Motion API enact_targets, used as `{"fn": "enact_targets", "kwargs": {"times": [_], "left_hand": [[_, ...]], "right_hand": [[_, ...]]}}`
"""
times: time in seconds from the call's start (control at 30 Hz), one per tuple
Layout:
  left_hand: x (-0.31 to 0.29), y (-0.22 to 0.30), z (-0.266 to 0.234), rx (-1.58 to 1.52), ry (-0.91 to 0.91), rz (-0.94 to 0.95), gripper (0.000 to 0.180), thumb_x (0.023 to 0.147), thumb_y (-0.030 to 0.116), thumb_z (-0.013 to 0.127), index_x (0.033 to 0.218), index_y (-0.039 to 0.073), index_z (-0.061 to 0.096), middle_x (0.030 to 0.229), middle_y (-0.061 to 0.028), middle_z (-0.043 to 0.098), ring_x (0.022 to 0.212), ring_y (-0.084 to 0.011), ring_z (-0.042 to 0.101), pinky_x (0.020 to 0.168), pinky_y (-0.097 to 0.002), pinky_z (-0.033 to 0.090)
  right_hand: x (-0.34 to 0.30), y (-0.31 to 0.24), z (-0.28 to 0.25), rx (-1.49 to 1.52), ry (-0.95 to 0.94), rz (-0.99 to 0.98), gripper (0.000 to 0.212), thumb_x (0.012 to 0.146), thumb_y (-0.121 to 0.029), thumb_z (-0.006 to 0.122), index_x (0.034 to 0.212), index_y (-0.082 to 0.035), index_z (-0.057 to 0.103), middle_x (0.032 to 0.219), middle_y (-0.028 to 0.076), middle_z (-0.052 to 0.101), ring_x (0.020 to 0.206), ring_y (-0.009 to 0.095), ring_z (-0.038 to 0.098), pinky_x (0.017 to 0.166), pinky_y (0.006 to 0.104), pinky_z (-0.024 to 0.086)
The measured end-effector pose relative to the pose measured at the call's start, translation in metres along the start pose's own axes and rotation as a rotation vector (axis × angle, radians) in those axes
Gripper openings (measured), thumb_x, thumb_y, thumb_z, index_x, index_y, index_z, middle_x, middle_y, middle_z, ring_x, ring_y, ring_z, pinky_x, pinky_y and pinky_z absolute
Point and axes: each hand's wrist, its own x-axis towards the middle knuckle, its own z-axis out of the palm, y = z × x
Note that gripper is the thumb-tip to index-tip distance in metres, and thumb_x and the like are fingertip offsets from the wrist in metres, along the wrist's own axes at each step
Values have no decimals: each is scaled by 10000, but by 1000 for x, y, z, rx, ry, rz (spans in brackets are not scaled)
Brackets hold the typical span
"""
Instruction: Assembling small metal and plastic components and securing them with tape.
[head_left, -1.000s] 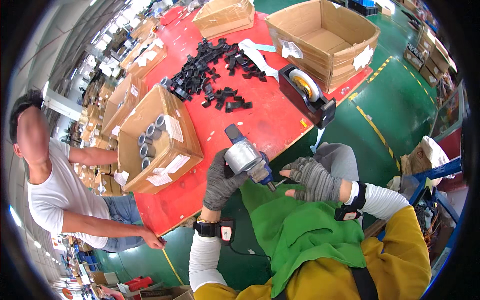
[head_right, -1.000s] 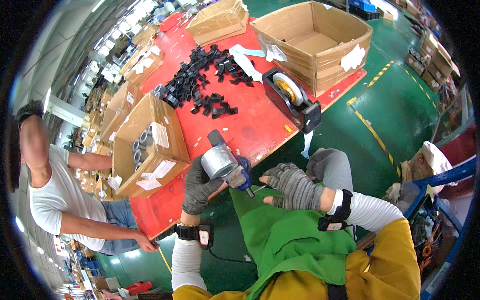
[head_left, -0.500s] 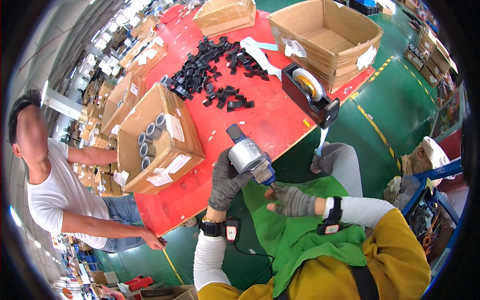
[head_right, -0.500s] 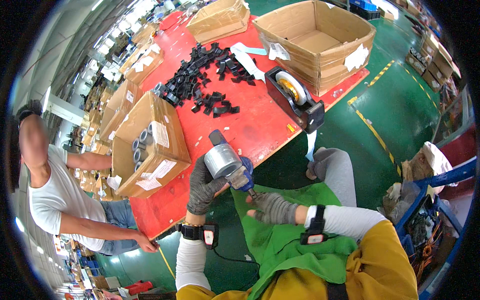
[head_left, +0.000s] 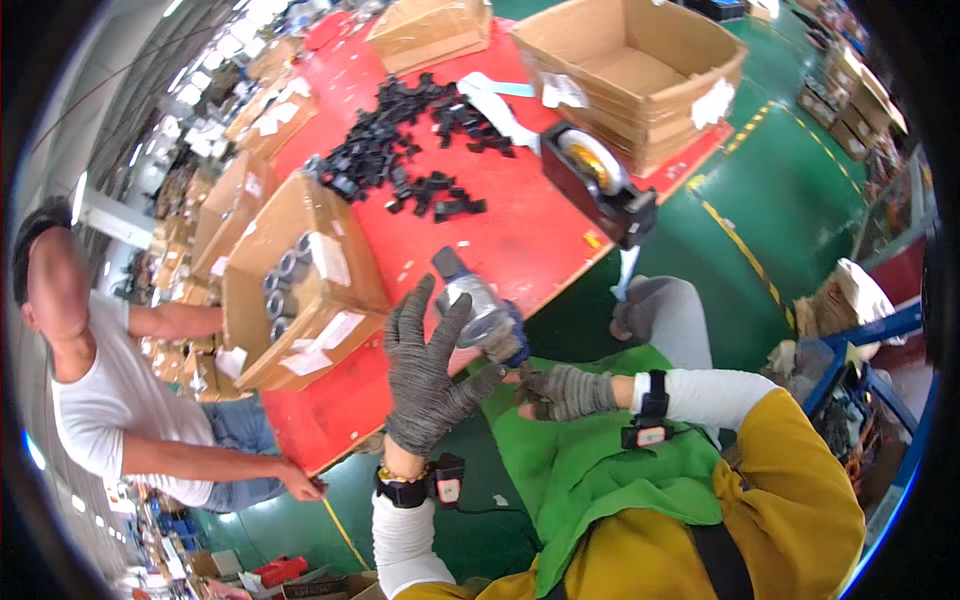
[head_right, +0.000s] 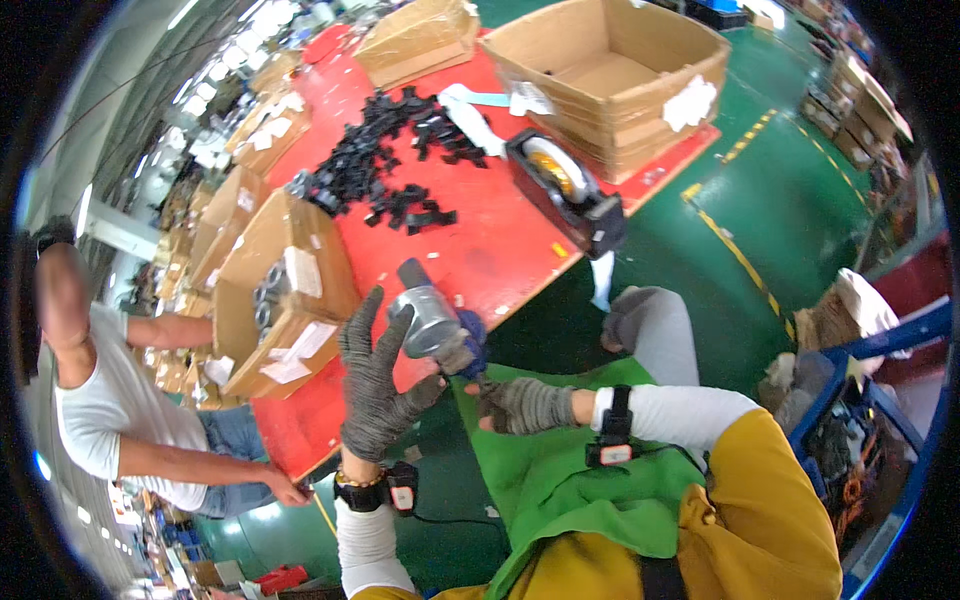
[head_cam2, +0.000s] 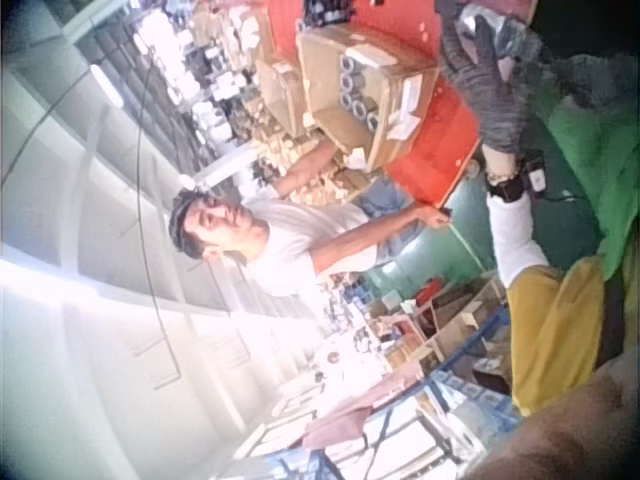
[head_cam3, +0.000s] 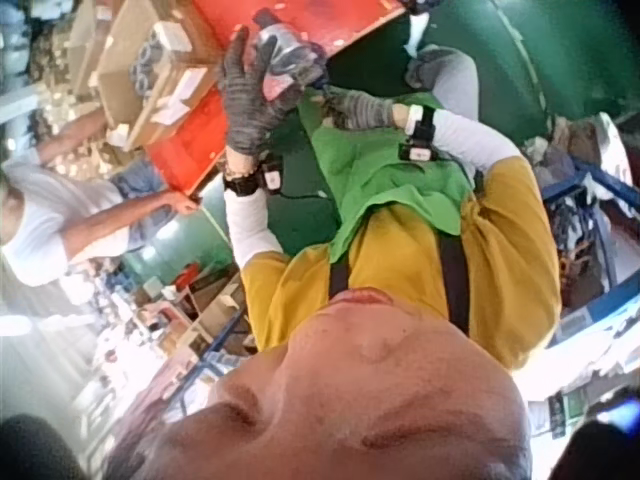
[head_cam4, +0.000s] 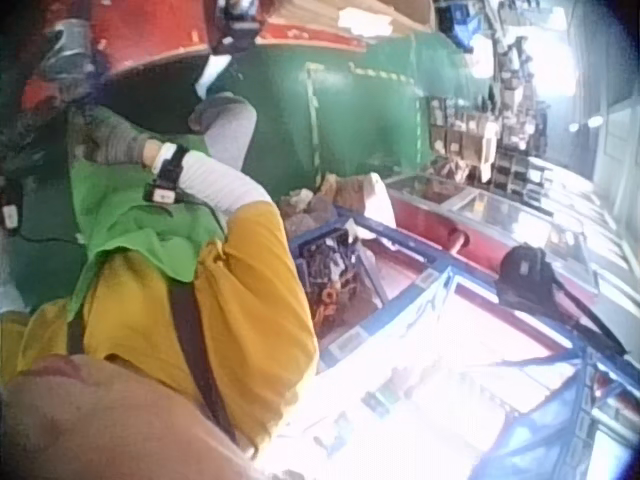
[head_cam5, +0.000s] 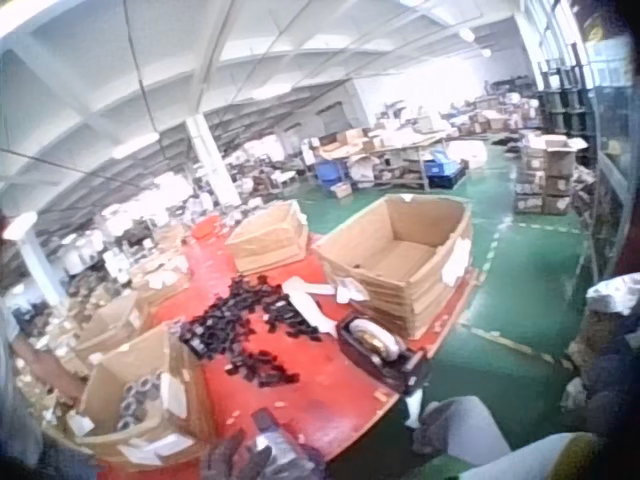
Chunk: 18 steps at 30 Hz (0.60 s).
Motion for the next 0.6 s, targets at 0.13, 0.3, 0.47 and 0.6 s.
{"fn": "enact_targets", "kwargs": {"times": [0.13,0.3,0.47,0.6], "left_hand": [[13,38,-7,175,-25,84,496,659,407,741,1052,126,626,1341,-192,414,1237,-427,343,1005,-522,293],[-9,87,47,-347,-220,242,411,709,303,728,1049,106,610,1275,-177,465,1200,-394,402,984,-500,331],[-41,89,148,-656,-314,183,352,753,164,700,1077,78,590,1191,-138,527,1116,-327,494,938,-421,401],[-46,83,191,-786,-291,-79,368,768,135,684,1111,64,575,1116,-137,570,1071,-293,532,915,-382,429]], "right_hand": [[-25,22,-16,32,75,177,338,831,-231,616,1100,-39,551,769,118,628,717,207,622,655,333,488],[-99,136,-70,149,573,204,162,808,-118,615,926,-13,581,778,87,640,691,165,616,637,315,489],[-99,130,-144,6,854,371,473,755,7,604,1207,-21,467,992,110,630,937,230,595,792,328,480],[-74,140,-155,240,817,180,713,728,59,576,1379,-65,315,1269,125,493,1199,235,437,978,329,368]]}}
